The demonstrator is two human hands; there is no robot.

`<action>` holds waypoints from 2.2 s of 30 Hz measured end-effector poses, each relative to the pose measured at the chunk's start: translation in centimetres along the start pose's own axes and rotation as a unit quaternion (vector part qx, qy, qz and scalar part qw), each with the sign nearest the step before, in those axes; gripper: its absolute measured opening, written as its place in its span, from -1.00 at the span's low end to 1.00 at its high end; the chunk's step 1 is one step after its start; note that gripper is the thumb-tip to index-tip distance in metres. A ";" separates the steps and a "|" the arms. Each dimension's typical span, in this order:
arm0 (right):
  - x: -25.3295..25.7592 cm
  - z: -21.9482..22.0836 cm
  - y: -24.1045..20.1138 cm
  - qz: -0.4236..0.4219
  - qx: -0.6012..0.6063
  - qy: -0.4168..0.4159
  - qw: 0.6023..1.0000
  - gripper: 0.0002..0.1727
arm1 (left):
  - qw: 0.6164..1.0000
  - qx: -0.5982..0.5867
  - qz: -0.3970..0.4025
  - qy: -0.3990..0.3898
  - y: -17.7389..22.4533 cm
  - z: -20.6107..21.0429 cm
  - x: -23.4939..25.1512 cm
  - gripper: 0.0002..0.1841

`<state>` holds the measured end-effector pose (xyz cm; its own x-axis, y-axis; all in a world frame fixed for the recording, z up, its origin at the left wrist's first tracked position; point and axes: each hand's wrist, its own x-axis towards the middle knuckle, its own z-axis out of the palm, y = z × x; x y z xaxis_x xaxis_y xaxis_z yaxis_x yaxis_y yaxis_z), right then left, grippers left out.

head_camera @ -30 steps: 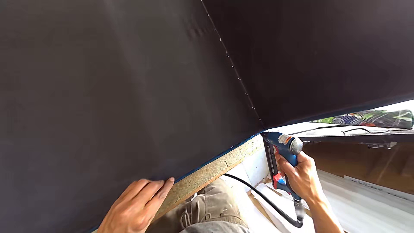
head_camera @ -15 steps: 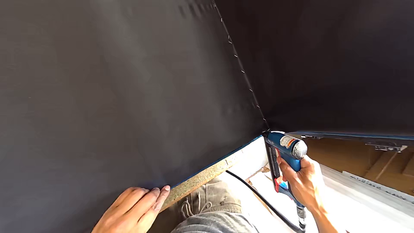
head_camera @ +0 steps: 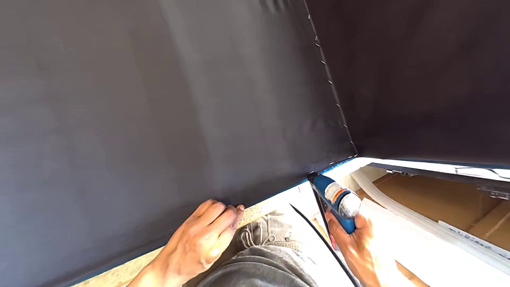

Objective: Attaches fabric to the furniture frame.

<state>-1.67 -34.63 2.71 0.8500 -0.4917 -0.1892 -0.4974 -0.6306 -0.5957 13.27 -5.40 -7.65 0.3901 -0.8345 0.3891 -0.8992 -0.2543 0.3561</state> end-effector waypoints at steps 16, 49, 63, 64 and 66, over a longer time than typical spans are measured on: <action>-5.6 4.8 -9.2 -0.035 -0.011 -0.126 0.991 -0.72 | 0.998 -0.044 -0.040 -0.018 0.0 -2.3 -1.0 -0.74; -7.0 10.1 -9.6 -0.002 -0.024 0.018 1.000 -0.74 | 0.996 0.035 -0.070 -0.043 -5.5 -11.1 -16.6 -0.66; -10.7 16.3 -17.3 -0.053 -0.005 -0.039 0.998 -0.67 | 0.985 0.124 -0.114 -0.049 -2.8 -11.3 -18.8 -0.71; -11.0 16.6 -18.1 -0.056 -0.007 -0.042 0.998 -0.65 | 0.983 0.125 -0.120 -0.053 -2.7 -11.4 -19.1 -0.71; -11.8 17.5 -19.9 -0.047 0.004 -0.054 0.997 -0.65 | 0.983 0.123 -0.124 -0.055 -2.6 -11.5 -19.8 -0.72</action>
<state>1.23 -5.76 3.13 0.9067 -0.3627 -0.2152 -0.4137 -0.6656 -0.6211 10.20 17.41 -6.53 0.5917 -0.7766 0.2164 -0.8052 -0.5557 0.2071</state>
